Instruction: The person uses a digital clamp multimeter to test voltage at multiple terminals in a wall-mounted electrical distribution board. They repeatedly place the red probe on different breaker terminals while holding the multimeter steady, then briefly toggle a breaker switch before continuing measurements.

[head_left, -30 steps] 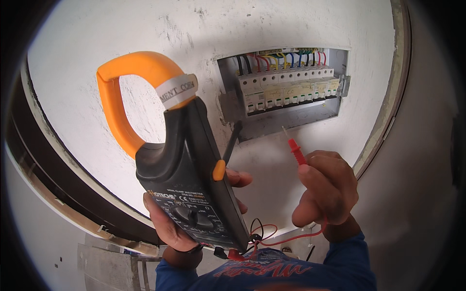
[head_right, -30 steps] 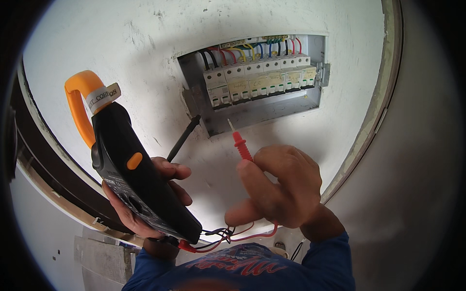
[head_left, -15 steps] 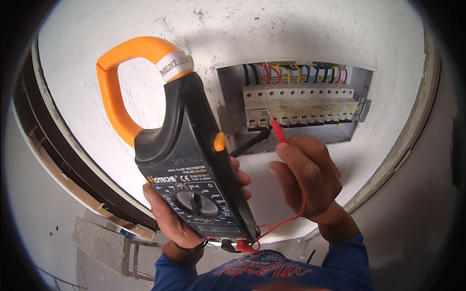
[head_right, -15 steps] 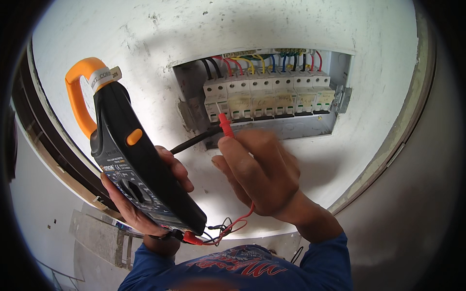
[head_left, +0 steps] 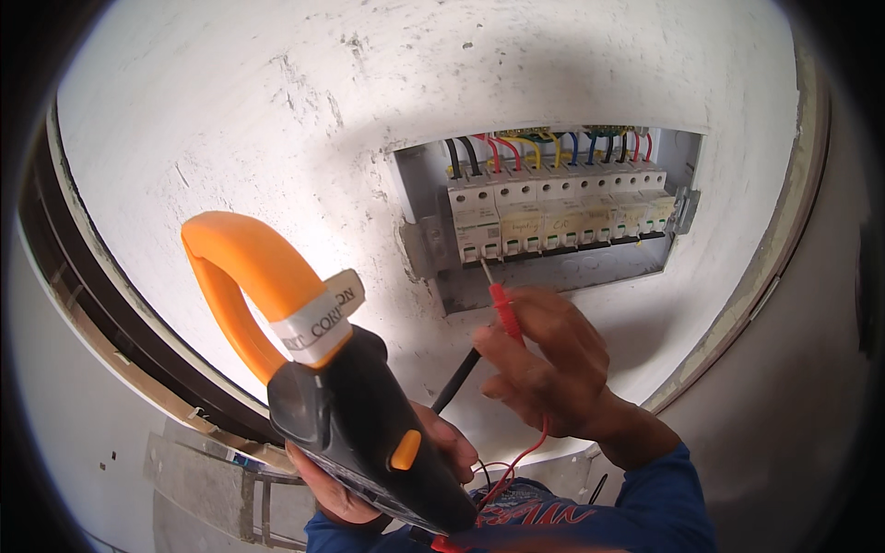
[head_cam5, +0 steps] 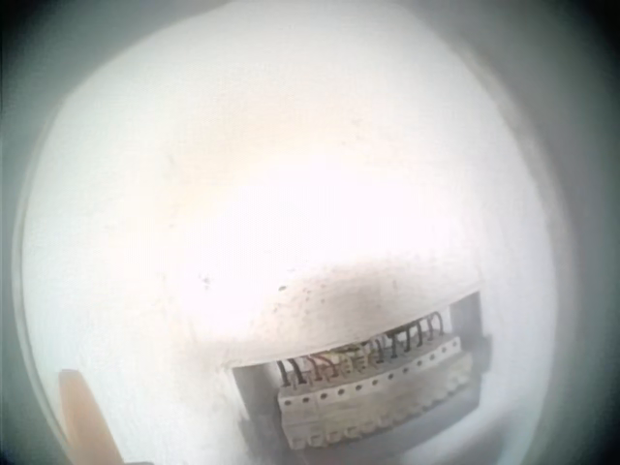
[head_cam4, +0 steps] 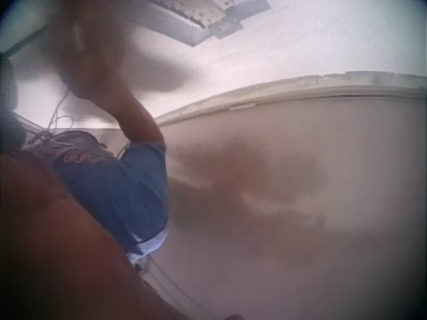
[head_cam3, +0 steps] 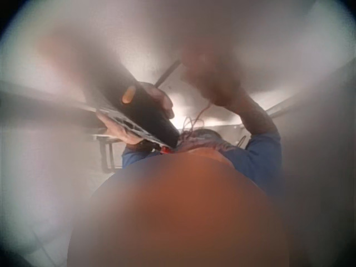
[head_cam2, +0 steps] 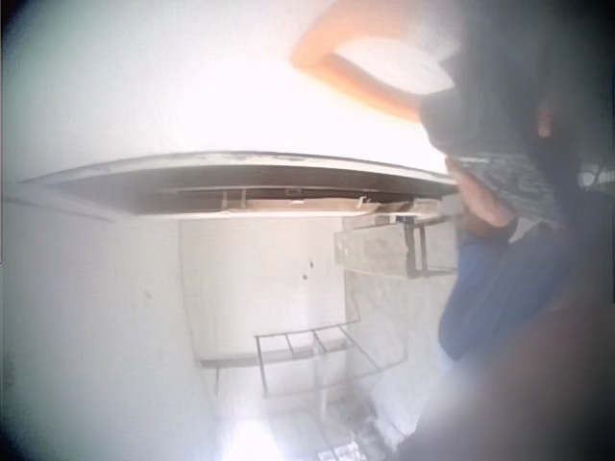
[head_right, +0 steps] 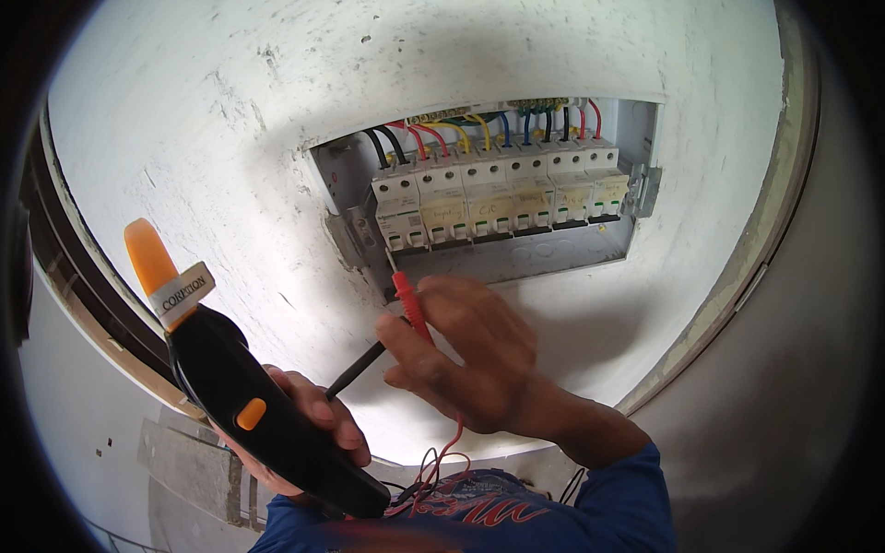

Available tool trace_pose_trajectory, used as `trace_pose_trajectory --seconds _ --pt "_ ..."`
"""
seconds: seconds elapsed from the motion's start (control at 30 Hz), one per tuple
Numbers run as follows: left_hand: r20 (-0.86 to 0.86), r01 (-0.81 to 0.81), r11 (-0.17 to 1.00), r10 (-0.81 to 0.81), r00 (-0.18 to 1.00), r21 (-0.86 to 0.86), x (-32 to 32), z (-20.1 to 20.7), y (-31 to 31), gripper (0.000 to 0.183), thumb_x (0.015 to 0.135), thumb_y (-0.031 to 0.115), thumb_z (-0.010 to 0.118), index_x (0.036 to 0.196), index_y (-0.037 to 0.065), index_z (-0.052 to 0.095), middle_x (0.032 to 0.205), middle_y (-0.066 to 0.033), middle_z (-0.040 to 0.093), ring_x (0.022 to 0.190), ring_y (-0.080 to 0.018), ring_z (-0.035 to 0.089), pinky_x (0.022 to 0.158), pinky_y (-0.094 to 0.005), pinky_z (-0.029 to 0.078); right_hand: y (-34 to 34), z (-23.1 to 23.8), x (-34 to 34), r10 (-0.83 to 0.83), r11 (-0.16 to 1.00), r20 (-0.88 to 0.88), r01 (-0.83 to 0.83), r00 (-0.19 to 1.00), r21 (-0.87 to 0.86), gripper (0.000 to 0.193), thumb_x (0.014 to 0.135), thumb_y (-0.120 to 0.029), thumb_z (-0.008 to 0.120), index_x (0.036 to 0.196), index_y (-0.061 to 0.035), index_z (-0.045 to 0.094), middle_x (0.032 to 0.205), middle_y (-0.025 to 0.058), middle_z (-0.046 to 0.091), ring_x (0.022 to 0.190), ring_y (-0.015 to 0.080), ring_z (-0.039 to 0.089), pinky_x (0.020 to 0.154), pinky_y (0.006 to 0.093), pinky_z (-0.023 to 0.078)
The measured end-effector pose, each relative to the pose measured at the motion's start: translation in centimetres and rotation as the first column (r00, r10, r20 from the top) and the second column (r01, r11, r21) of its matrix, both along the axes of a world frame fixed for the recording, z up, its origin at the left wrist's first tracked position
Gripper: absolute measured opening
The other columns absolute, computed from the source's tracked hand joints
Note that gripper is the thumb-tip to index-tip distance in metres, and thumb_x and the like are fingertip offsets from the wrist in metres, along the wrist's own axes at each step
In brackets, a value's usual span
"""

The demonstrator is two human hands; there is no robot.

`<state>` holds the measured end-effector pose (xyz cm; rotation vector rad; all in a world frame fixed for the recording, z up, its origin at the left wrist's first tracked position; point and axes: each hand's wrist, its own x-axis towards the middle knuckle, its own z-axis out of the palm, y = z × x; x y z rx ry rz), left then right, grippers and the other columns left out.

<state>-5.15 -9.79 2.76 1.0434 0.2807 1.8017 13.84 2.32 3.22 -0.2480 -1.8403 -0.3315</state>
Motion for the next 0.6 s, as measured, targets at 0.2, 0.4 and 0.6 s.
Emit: trace_pose_trajectory --seconds 0.2,0.4,0.6 --pt "0.049 0.053 0.997 -0.050 0.998 -0.055 -0.6 -1.5 -0.5 0.076 0.110 0.067 0.033 0.133 -0.002 0.054 0.098 -0.0273 0.069 0.074 -0.0445 0.075 0.051 -0.0547 0.065 0.2 -2.1 -2.6 0.115 0.992 -0.013 -0.116 0.993 -0.045 0.050 0.080 -0.021 0.090 0.125 -0.0067 0.074 0.113 0.0182 0.068 0.101 0.0355 0.073 0.081 0.0432 0.064" --pt "0.190 0.123 0.991 -0.112 0.975 -0.051 -2.1 -2.5 -0.9 0.081 0.109 0.070 0.029 0.137 -0.003 0.050 0.104 -0.0288 0.069 0.084 -0.0476 0.077 0.060 -0.0584 0.067 -0.4 -2.9 -3.6 0.171 0.984 0.039 -0.169 0.984 -0.054 0.048 0.077 -0.018 0.092 0.121 -0.0068 0.078 0.109 0.0154 0.070 0.096 0.0304 0.074 0.077 0.0414 0.065" --pt "0.334 0.162 0.976 -0.105 0.937 -0.148 -2.3 -2.2 -2.3 0.086 0.108 0.072 0.025 0.140 -0.005 0.046 0.113 -0.0319 0.066 0.090 -0.0502 0.076 0.063 -0.0596 0.068 -1.2 -3.1 -4.7 0.162 0.986 0.067 -0.159 0.984 -0.048 0.037 0.080 -0.014 0.086 0.116 -0.0083 0.080 0.107 0.0115 0.070 0.096 0.0284 0.074 0.077 0.0386 0.065"
